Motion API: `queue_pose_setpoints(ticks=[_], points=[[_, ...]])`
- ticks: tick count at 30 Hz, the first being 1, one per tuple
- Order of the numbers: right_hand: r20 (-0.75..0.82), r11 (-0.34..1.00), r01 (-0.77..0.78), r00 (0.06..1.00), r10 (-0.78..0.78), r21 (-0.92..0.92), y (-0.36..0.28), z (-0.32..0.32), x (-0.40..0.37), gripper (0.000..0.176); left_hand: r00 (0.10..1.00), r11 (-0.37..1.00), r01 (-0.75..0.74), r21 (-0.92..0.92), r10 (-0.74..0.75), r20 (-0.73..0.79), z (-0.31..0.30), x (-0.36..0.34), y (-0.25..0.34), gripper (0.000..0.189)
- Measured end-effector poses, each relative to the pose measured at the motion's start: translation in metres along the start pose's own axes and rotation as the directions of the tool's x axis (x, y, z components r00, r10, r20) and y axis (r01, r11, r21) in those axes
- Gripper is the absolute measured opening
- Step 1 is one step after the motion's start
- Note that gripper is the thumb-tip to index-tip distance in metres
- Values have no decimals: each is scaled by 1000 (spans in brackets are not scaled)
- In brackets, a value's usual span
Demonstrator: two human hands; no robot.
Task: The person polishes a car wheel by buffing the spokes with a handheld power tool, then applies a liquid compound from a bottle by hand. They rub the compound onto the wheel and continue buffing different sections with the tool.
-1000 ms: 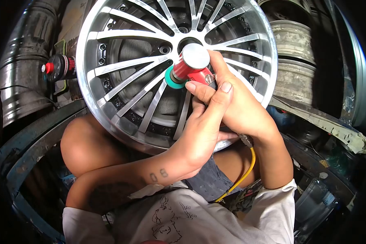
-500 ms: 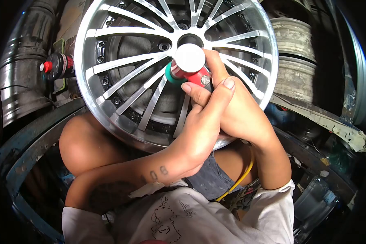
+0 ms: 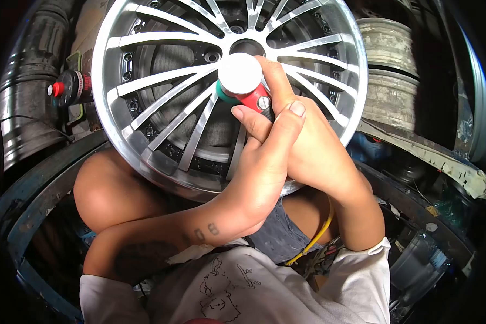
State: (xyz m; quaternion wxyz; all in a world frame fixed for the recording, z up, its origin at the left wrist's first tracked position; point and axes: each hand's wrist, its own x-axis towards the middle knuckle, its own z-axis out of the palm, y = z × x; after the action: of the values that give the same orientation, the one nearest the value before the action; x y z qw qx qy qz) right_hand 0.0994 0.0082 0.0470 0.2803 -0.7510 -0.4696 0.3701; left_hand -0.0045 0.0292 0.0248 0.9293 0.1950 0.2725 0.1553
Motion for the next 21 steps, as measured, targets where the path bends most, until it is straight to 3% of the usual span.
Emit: queue_pose_setpoints(ticks=[16,19,21], points=[[33,996,-49,998,47,71,-4,-3,0,69,999,998,-42,49,43,-19,-5,5,-11,88],[43,983,-164,986,161,83,-13,-5,1,69,995,999,-26,-39,22,-99,2,4,-10,64],[35,992,-108,994,106,60,-8,-3,-1,69,983,993,-86,-80,71,-170,9,5,-11,51]])
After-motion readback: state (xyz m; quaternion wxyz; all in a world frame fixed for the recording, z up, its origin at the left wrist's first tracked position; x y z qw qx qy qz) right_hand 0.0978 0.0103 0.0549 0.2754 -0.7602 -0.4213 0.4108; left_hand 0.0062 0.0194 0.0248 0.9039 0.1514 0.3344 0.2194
